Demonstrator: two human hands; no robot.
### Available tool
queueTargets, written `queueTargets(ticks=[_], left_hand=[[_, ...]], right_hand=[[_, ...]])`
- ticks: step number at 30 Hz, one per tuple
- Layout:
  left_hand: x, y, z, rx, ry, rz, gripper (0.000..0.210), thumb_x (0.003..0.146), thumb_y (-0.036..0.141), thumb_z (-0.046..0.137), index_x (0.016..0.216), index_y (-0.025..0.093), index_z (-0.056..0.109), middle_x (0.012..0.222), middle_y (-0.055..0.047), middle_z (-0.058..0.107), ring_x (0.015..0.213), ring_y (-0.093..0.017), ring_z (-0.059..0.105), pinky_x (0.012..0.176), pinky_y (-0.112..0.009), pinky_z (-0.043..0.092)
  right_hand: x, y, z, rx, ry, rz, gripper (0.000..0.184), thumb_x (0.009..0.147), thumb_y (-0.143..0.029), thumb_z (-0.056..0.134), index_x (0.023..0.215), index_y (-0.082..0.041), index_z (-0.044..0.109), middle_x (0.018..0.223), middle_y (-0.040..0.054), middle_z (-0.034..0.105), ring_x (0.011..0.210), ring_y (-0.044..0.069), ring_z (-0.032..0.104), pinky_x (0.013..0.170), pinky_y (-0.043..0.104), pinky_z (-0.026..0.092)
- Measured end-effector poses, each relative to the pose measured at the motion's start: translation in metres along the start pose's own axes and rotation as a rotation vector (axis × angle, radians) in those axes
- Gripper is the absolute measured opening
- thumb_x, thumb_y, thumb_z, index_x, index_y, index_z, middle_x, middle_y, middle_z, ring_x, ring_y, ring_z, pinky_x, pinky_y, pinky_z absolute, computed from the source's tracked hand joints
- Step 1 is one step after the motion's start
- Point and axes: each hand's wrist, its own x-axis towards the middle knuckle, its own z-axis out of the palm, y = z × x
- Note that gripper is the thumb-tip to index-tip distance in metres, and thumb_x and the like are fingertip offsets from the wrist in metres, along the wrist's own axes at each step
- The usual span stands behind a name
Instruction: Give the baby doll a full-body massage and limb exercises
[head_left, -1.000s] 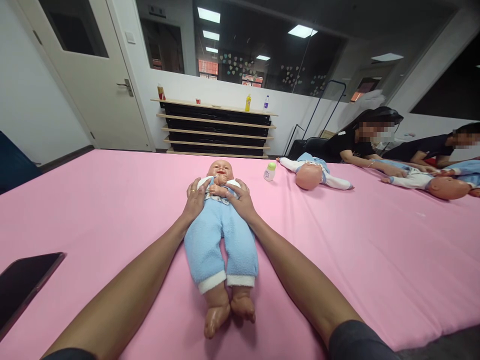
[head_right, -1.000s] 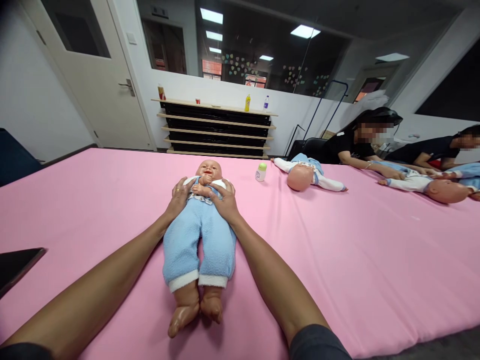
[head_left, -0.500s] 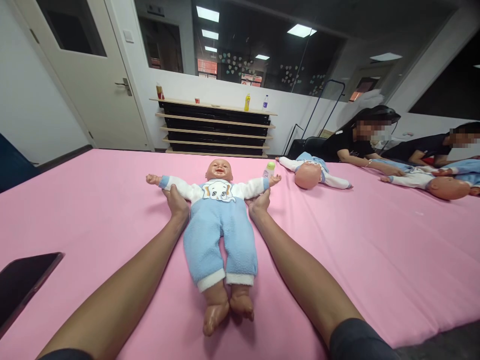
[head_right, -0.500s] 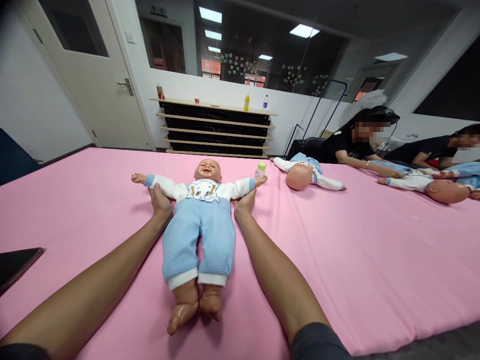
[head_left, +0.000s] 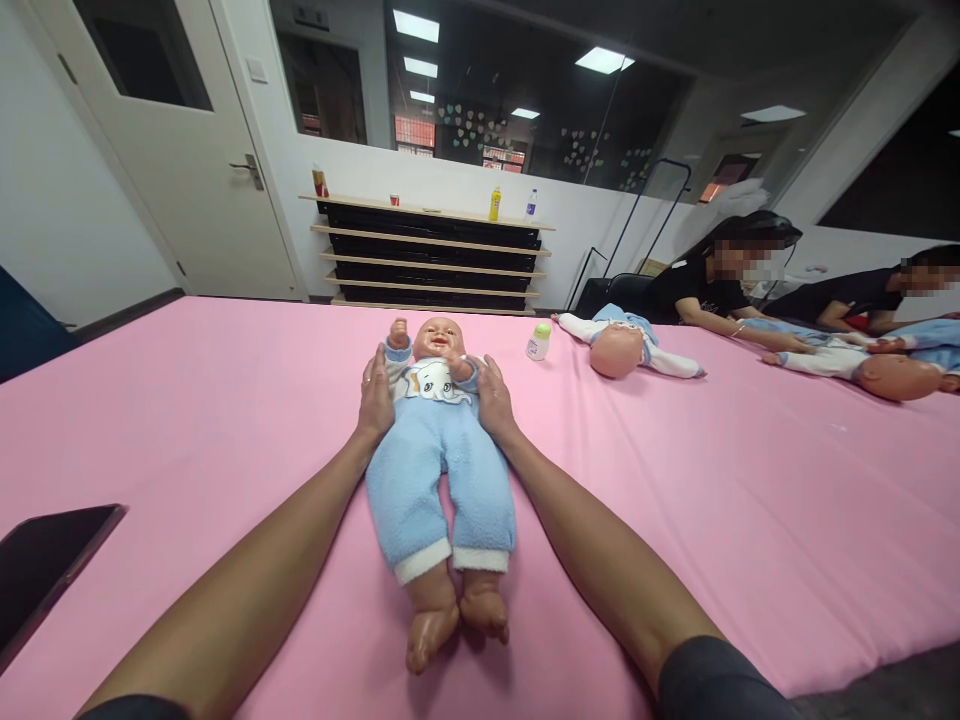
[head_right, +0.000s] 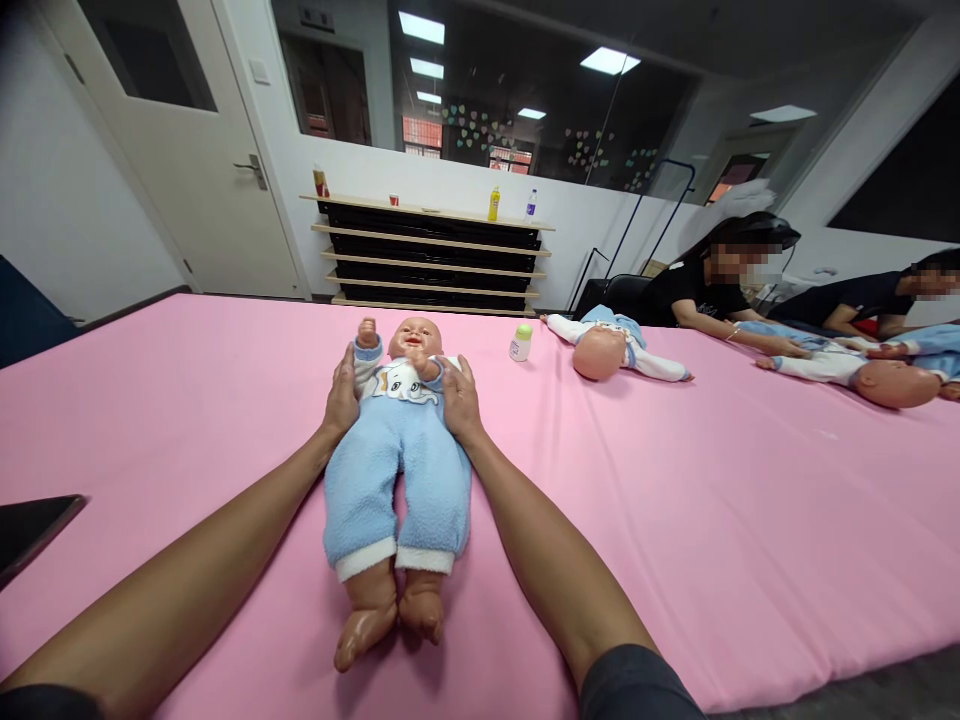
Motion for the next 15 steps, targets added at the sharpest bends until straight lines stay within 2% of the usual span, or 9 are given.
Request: queueTargets(ticks=[3, 6, 11, 15], left_hand=[[0.0001, -0.0005, 0.0011, 0.154, -0.114, 0.054, 0.055, 0.095, 0.049, 0.015, 0.141, 0.032, 0.039, 0.15, -0.003, 0.03, 0.143, -0.019, 0.02, 0.121, -0.043, 0.011], [-0.0004, 0.0016, 0.002, 0.253, -0.177, 0.073, 0.056, 0.095, 0.048, 0.013, 0.138, 0.033, 0.045, 0.15, -0.003, 0.029, 0.142, -0.02, 0.019, 0.12, -0.047, 0.01], [-0.0005, 0.0026, 0.0035, 0.297, -0.209, 0.102, 0.055, 0.094, 0.048, 0.016, 0.137, 0.031, 0.046, 0.15, -0.002, 0.027, 0.142, -0.022, 0.016, 0.12, -0.045, 0.009], [0.0002, 0.0003, 0.0028, 0.24, -0.168, 0.11, 0.054, 0.094, 0.048, 0.021, 0.142, 0.029, 0.039, 0.149, -0.004, 0.032, 0.143, -0.021, 0.017, 0.12, -0.045, 0.008]], right_hand=[[0.0001, -0.0013, 0.0032, -0.047, -0.054, 0.018, 0.044, 0.088, -0.054, 0.048, 0.119, -0.027, 0.063, 0.138, 0.0023, 0.045, 0.139, 0.018, 0.027, 0.116, 0.038, 0.025], [0.0008, -0.0006, 0.0059, -0.075, -0.056, 0.017, 0.042, 0.084, -0.052, 0.055, 0.116, -0.027, 0.065, 0.137, 0.0025, 0.046, 0.136, 0.019, 0.031, 0.115, 0.039, 0.025], [0.0003, -0.0034, 0.0098, -0.147, -0.1, -0.051, 0.037, 0.082, -0.047, 0.06, 0.113, -0.029, 0.066, 0.135, 0.0017, 0.047, 0.136, 0.019, 0.03, 0.116, 0.038, 0.024], [-0.0021, -0.0028, 0.0086, -0.103, -0.03, -0.061, 0.039, 0.088, -0.049, 0.049, 0.118, -0.027, 0.062, 0.131, 0.0021, 0.051, 0.13, 0.016, 0.038, 0.115, 0.036, 0.026]])
